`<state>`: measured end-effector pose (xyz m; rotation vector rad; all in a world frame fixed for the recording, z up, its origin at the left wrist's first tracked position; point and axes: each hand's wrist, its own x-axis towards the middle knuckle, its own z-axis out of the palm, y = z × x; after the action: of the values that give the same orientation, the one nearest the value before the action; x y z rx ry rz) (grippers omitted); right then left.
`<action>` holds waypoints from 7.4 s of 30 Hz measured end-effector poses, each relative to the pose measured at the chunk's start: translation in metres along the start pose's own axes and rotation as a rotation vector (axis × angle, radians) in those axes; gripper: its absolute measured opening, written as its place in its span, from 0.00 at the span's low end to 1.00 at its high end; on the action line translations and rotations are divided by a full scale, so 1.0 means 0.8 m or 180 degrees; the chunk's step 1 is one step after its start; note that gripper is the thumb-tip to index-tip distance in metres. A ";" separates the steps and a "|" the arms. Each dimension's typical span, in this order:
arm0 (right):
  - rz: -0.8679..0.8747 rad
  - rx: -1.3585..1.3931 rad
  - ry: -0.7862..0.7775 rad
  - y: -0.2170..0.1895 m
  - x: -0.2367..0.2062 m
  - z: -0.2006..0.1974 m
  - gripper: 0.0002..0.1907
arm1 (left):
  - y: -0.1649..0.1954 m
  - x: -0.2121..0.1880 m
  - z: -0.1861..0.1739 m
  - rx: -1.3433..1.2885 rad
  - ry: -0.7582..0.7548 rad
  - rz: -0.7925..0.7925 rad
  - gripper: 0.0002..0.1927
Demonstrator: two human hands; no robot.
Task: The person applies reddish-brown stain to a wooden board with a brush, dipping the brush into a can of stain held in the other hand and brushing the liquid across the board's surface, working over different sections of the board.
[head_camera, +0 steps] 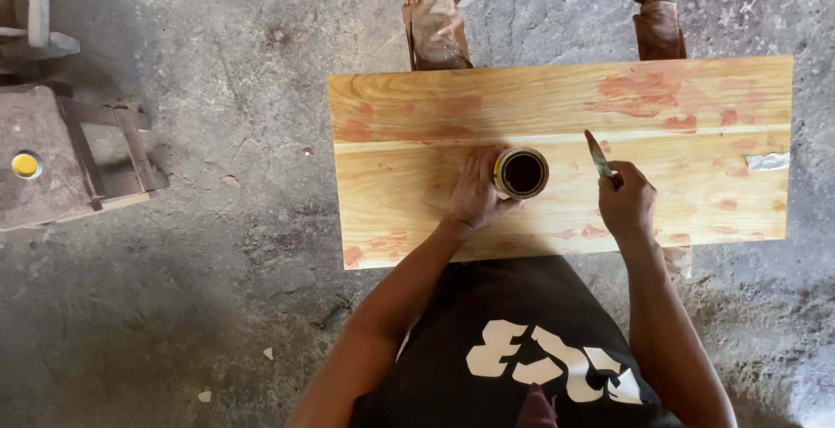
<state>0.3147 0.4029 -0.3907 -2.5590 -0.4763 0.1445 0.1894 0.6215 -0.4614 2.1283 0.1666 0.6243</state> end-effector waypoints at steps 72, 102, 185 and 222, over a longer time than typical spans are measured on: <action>-0.0552 0.0104 0.0091 -0.068 -0.006 0.004 0.19 | 0.040 0.015 -0.004 0.0389 -0.0161 0.0030 0.53; 0.0407 0.1310 0.0169 0.082 -0.284 0.039 0.11 | 0.075 -0.017 -0.010 0.0880 -0.0652 0.0110 0.59; 0.0872 -0.0399 0.1416 -0.206 0.015 0.233 0.18 | -0.174 0.207 -0.315 0.0495 -0.3372 0.0653 0.51; 0.0594 -0.0718 0.1041 -0.169 0.015 0.208 0.31 | -0.188 0.204 -0.305 0.0322 -0.3393 0.0740 0.52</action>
<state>0.2526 0.5953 -0.4631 -2.7721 -0.1343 -0.2741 0.2268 0.9437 -0.4027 2.3096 -0.6491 -0.4527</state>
